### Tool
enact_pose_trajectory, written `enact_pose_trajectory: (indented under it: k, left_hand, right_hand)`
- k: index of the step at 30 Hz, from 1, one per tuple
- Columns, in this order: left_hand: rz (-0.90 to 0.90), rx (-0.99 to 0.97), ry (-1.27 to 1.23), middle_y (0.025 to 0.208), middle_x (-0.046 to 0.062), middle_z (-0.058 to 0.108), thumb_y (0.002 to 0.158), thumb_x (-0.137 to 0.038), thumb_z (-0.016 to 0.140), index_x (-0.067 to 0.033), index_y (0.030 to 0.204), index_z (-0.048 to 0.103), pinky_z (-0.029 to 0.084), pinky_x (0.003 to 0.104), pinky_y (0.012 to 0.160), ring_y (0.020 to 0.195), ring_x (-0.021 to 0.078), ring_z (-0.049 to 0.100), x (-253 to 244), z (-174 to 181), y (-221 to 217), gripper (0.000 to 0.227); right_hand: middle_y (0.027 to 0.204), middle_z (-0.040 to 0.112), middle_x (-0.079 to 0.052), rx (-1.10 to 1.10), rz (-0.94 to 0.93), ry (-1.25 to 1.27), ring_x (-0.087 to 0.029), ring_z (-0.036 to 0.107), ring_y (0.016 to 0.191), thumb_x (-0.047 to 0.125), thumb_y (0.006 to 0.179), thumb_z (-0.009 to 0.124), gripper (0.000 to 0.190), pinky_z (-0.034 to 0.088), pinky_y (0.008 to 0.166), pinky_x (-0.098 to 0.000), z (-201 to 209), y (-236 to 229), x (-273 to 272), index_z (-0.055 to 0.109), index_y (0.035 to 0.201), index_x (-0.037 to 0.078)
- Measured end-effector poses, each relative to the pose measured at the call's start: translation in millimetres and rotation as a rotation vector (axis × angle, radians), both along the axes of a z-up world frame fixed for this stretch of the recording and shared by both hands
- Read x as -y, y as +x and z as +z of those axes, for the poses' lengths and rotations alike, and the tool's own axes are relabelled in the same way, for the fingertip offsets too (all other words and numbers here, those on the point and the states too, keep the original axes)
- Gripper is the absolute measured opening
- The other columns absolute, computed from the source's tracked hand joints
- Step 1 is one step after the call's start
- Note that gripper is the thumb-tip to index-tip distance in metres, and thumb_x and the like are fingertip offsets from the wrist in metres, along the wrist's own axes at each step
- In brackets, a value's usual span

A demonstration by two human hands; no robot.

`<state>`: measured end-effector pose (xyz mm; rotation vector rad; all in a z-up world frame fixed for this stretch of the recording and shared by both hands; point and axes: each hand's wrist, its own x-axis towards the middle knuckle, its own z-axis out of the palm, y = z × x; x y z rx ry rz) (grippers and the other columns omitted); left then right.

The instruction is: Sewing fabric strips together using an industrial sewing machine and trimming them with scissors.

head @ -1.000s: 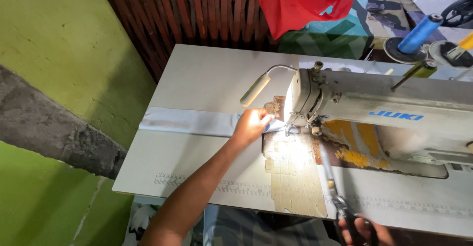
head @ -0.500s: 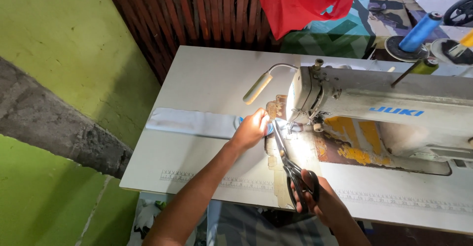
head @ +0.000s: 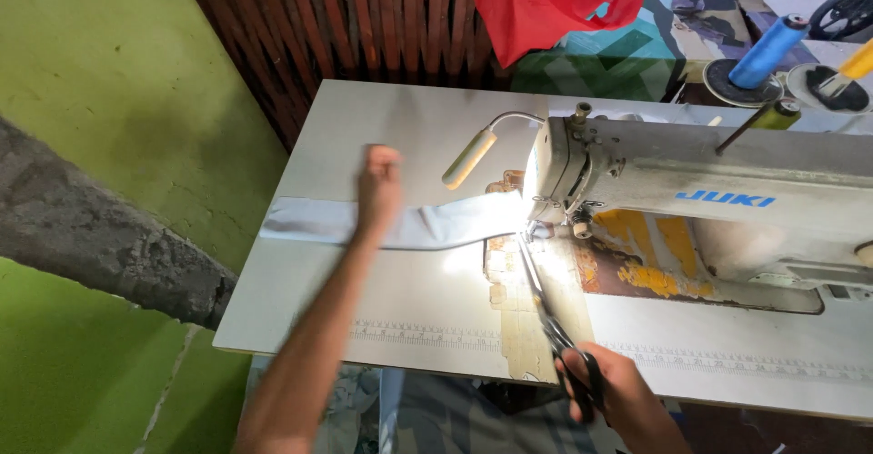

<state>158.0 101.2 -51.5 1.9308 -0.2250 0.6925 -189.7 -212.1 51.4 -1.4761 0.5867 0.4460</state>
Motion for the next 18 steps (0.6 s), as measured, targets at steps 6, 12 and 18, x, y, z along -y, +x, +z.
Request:
enact_pose_trajectory:
  k: [6, 12, 18]
  left_hand:
    - [0.032, -0.484, 0.839, 0.111, 0.012, 0.072, 0.095, 0.003, 0.051, -0.0077, 0.109, 0.073, 0.051, 0.047, 0.061, 0.079, 0.0347, 0.068, -138.8, 91.1, -130.5, 0.028]
    - [-0.391, -0.466, 1.087, 0.076, 0.007, 0.069, 0.094, -0.003, 0.047, -0.011, 0.089, 0.073, 0.058, 0.039, 0.063, 0.06, 0.0226, 0.064, -67.0, 98.4, -243.9, 0.027]
    - [-0.943, -0.04, 0.968, 0.123, 0.013, 0.061, 0.095, -0.008, 0.064, -0.0102, 0.122, 0.066, 0.046, 0.044, 0.08, 0.106, 0.0313, 0.057, 63.3, 85.7, -255.4, 0.027]
  right_hand:
    - [0.109, 0.087, -0.02, -0.18, 0.041, -0.462, -0.041, 0.083, 0.075, 0.02, 0.103, 0.056, 0.037, 0.057, 0.072, -0.0411, -45.9, -43.3, 126.3, 0.076, 0.13, 0.005]
    - [0.12, 0.081, 0.006, 0.035, 0.265, -1.384, -0.024, 0.083, 0.097, 0.034, 0.092, 0.07, 0.039, 0.065, 0.079, -0.0401, -13.3, -0.9, 173.4, 0.071, 0.131, 0.03]
    - [0.154, 0.056, 0.005, -0.221, 0.299, -1.343, -0.027, 0.059, 0.136, 0.047, 0.1, 0.047, 0.051, 0.048, 0.109, -0.0452, 35.6, 50.7, 143.4, 0.057, 0.148, 0.032]
